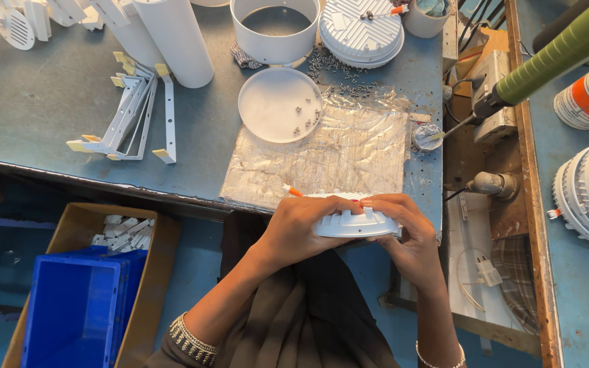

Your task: The person assembles LED light fixtures by attaching mounting brackets to circular LED panels using a power drill. They pick up panels, align brackets, and secure them with screws, then stack the completed units.

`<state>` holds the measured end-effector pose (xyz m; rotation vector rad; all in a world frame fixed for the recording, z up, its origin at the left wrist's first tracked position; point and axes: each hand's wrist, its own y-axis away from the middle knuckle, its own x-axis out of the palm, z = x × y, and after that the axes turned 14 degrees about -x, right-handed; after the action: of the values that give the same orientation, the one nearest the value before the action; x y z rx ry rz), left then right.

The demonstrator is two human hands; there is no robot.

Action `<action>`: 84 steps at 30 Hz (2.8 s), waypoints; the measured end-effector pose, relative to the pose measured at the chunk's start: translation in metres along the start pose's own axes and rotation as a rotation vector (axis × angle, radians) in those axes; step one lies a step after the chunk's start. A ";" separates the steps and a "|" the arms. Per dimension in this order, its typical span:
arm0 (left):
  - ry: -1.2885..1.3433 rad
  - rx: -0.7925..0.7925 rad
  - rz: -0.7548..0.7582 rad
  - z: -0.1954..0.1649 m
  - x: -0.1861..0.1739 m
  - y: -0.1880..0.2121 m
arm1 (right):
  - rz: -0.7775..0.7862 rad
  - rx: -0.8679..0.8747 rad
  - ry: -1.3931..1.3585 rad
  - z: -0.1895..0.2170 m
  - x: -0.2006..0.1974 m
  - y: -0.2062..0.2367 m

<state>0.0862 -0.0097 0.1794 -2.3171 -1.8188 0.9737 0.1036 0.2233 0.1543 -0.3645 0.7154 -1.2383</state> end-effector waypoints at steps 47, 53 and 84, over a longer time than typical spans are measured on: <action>-0.048 -0.069 -0.065 -0.003 -0.029 0.021 | -0.059 0.293 0.019 -0.210 0.089 -0.125; -0.043 -0.056 -0.072 -0.003 -0.027 0.021 | -0.034 0.250 0.081 -0.199 0.091 -0.125; -0.060 -0.155 -0.051 -0.001 -0.026 0.023 | 0.059 -0.150 0.431 -0.214 0.094 -0.124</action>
<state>0.1031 -0.0394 0.1826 -2.3363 -2.0348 0.9370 -0.1159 0.1228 0.0462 -0.1960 1.1844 -1.2228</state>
